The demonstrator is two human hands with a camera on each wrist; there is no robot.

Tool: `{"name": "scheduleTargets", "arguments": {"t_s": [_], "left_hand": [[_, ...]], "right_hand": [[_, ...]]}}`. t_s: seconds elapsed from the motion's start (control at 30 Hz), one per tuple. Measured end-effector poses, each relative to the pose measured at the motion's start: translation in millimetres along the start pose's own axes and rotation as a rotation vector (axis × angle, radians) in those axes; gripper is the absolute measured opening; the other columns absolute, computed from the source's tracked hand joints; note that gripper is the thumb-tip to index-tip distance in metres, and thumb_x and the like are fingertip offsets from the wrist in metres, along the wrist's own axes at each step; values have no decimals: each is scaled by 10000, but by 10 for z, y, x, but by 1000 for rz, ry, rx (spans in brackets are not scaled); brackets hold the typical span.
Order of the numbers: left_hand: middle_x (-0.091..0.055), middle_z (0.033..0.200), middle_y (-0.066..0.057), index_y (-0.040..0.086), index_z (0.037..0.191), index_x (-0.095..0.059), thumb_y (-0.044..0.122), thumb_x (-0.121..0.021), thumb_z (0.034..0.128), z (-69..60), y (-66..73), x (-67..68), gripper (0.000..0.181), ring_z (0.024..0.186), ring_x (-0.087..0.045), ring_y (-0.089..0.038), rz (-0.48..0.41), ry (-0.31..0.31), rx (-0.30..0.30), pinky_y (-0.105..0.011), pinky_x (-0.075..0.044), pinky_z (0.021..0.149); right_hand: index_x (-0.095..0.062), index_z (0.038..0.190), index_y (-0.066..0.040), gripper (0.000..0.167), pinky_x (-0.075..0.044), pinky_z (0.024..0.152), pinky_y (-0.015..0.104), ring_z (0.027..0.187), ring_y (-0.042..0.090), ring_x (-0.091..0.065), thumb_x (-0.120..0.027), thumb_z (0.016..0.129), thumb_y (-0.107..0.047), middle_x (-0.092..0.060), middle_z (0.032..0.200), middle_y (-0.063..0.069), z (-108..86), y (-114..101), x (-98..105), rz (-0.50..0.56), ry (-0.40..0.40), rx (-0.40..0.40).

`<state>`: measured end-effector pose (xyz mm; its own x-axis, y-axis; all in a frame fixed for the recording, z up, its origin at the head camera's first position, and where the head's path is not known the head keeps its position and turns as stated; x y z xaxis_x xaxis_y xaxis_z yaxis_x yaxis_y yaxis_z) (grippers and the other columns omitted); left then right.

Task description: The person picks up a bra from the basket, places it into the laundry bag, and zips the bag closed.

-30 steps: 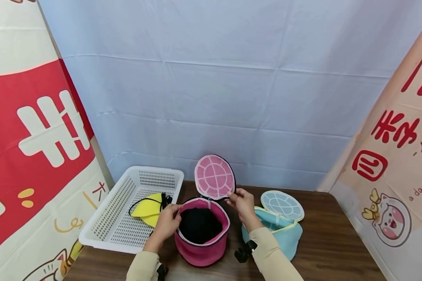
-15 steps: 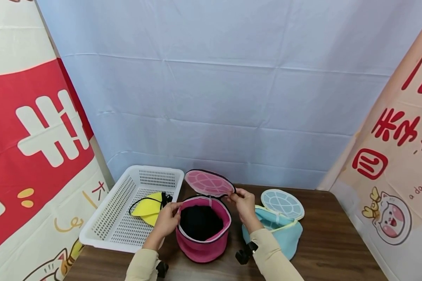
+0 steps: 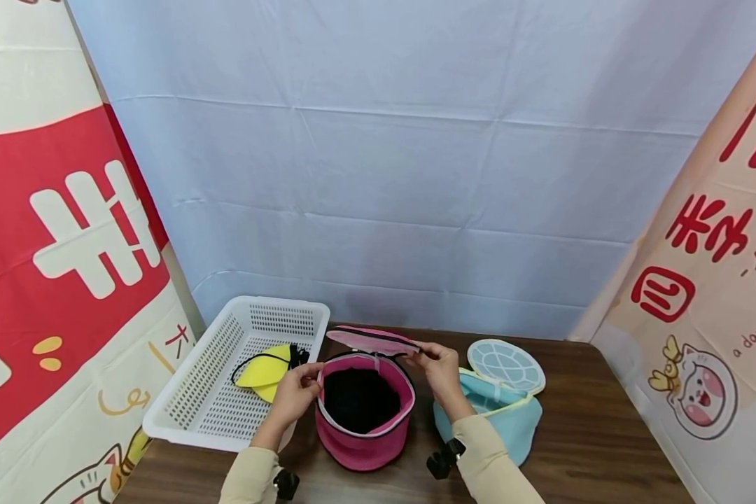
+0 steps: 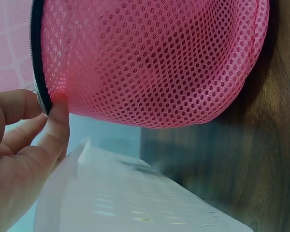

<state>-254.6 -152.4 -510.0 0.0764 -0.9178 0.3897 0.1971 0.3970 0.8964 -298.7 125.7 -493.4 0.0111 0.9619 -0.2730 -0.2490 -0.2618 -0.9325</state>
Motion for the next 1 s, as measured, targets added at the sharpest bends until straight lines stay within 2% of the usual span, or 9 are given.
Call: {"name": "scheduleTargets", "arguments": {"t_s": [0.1, 0.2, 0.33, 0.43, 0.5, 0.67, 0.8, 0.9, 1.0], "left_hand": [[-634, 921, -141, -73, 1115, -622, -111, -579, 794, 5, -19, 16, 327, 762, -556, -182, -1, -8, -4, -249, -468, 632], [-632, 948, -171, -84, 1123, -613, -107, -565, 810, 0, -6, 30, 318, 787, -560, -196, -19, -19, 7, -254, -470, 637], [-624, 964, -197, -112, 1113, -603, -124, -552, 817, -24, 41, 41, 301, 801, -563, -220, -65, -22, 9, -256, -470, 623], [-625, 944, -157, -94, 1108, -610, -133, -540, 815, -24, 39, 42, 304, 786, -557, -211, -78, -21, 4, -251, -464, 610], [-623, 944, -137, -83, 1118, -609, -137, -530, 813, -15, 4, 36, 319, 780, -548, -200, -85, -24, -4, -253, -462, 606], [-625, 955, -134, -97, 1142, -592, -155, -507, 800, -19, 2, 39, 357, 789, -546, -212, -110, -27, -18, -255, -466, 616], [-626, 986, -146, -88, 1141, -599, -150, -510, 804, -11, -24, 39, 354, 805, -558, -201, -115, -32, -1, -253, -478, 642], [-621, 1023, -166, -89, 1145, -600, -149, -508, 813, -7, -52, 37, 349, 836, -570, -208, -129, -37, 20, -257, -488, 666], [-615, 1048, -191, -103, 1148, -593, -149, -509, 818, -15, -44, 41, 343, 868, -578, -233, -153, -40, 32, -253, -490, 682]], "right_hand": [[-714, 880, 21, 182, -522, 682, 395, 699, 197, -665, -612, 803, 152, -643, 874, 254, -18, -2, 9, 9, -38, 9], [-669, 922, 111, 140, -503, 715, 455, 712, 207, -663, -608, 803, 153, -663, 843, 176, -32, -11, 14, 1, -72, -4], [-625, 967, 175, 162, -517, 724, 408, 733, 178, -649, -597, 809, 155, -674, 859, 135, -44, -25, 23, -58, -112, -11], [-629, 984, 172, 181, -520, 681, 287, 759, 133, -631, -611, 806, 141, -663, 924, 185, -50, -37, 31, -102, -153, -1], [-629, 991, 172, 189, -514, 673, 269, 776, 112, -622, -613, 805, 140, -647, 957, 227, -52, -46, 36, -118, -179, 0], [-629, 1007, 159, 221, -512, 672, 279, 801, 134, -614, -656, 799, 90, -650, 957, 191, -51, -63, 44, -133, -207, -33], [-638, 1012, 138, 238, -518, 692, 336, 790, 164, -608, -681, 794, 54, -651, 934, 143, -48, -72, 54, -151, -208, -63], [-637, 1018, 142, 232, -518, 708, 373, 788, 163, -612, -663, 799, 72, -653, 936, 151, -50, -86, 61, -166, -228, -81], [-632, 1032, 149, 236, -517, 712, 361, 803, 152, -618, -643, 806, 84, -656, 953, 177, -54, -111, 68, -193, -255, -94]]}}
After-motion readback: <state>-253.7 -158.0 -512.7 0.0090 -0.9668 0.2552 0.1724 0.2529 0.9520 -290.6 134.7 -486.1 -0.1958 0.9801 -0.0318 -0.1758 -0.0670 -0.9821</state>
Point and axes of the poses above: each hand's wrist, its own z-axis towards the middle knuckle, its own x-axis out of the back of the hand, y = z × x, the point moved 1 cm from there along z, towards the middle knuckle
